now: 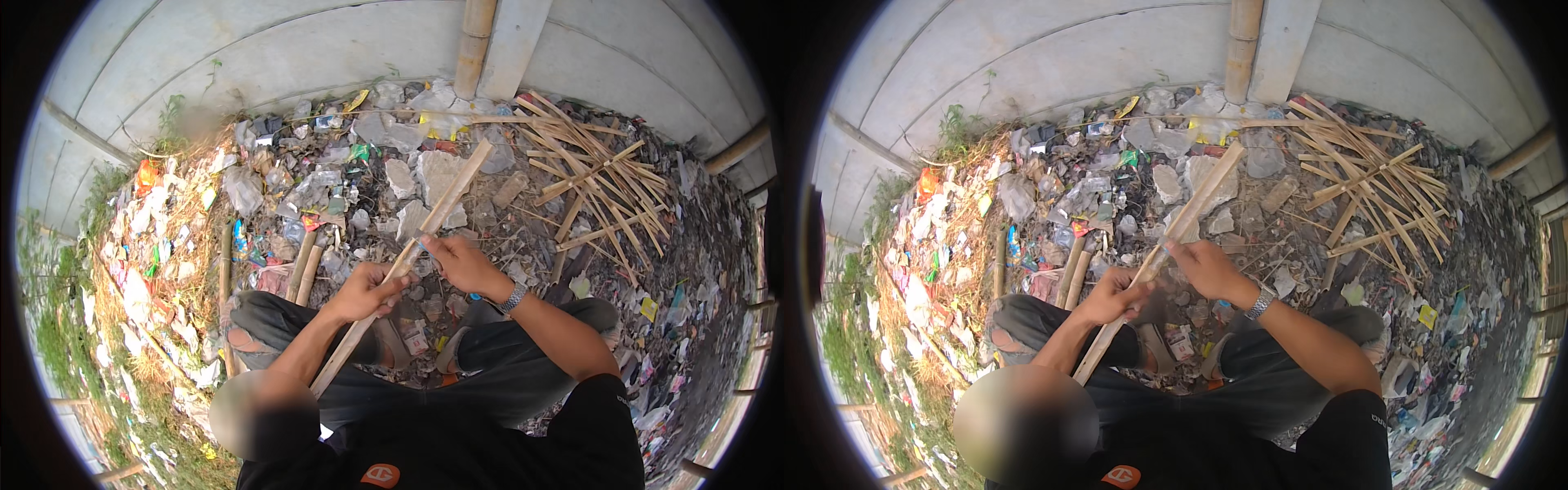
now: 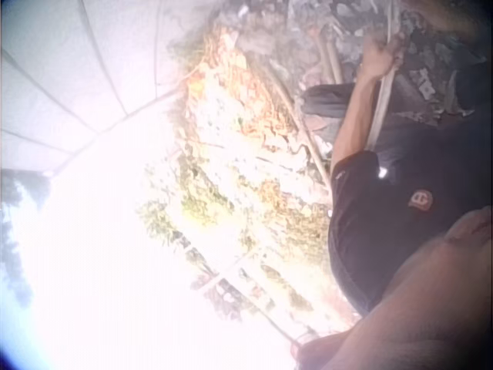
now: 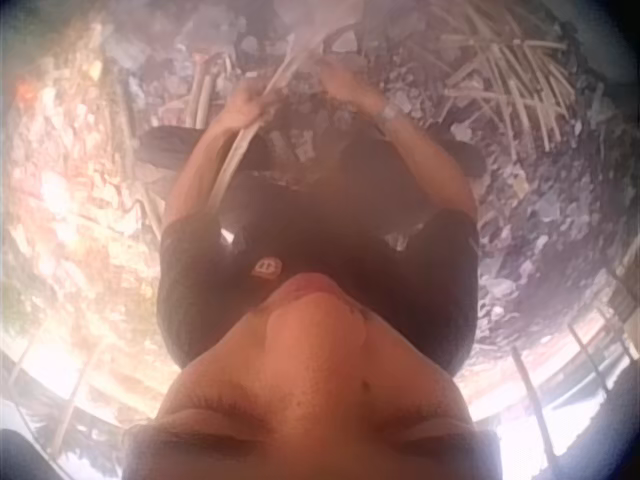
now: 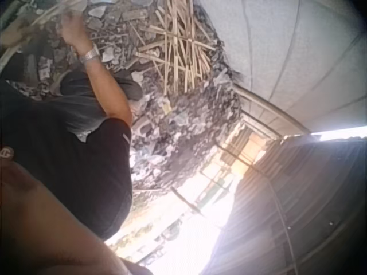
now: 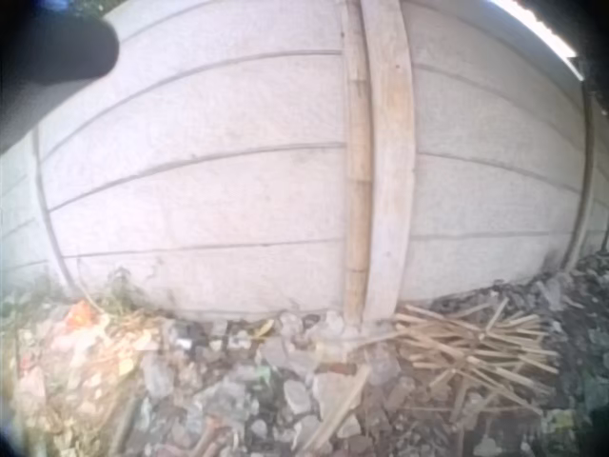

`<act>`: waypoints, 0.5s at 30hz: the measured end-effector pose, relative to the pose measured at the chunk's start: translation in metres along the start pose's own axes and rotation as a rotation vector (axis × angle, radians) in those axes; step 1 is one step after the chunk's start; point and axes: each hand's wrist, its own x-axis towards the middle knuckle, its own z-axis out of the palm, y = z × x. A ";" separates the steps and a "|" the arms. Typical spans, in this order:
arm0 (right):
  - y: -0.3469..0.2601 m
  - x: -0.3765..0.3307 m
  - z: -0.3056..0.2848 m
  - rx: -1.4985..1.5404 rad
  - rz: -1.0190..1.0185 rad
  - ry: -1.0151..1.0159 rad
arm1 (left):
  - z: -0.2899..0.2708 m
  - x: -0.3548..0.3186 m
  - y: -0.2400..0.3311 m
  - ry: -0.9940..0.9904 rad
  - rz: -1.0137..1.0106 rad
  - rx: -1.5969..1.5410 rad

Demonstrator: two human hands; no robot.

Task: The person sits on the ground and uses a machete to split a long bamboo pole into thin strips. They then use a blue utility knife to further shave and refine the strips, placing the finished pieces on a pile nearby.

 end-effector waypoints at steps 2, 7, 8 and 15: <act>-0.005 0.000 -0.002 -0.199 -0.091 0.081 | 0.000 -0.001 -0.001 0.008 0.006 0.006; 0.002 -0.007 0.020 -0.129 -0.113 0.088 | 0.000 0.001 -0.006 0.029 0.016 0.019; 0.007 -0.007 0.019 -0.068 -0.066 0.032 | 0.000 0.000 -0.007 0.025 0.015 0.013; -0.009 -0.005 0.003 0.364 0.325 -0.272 | 0.001 -0.003 -0.001 0.028 0.017 -0.025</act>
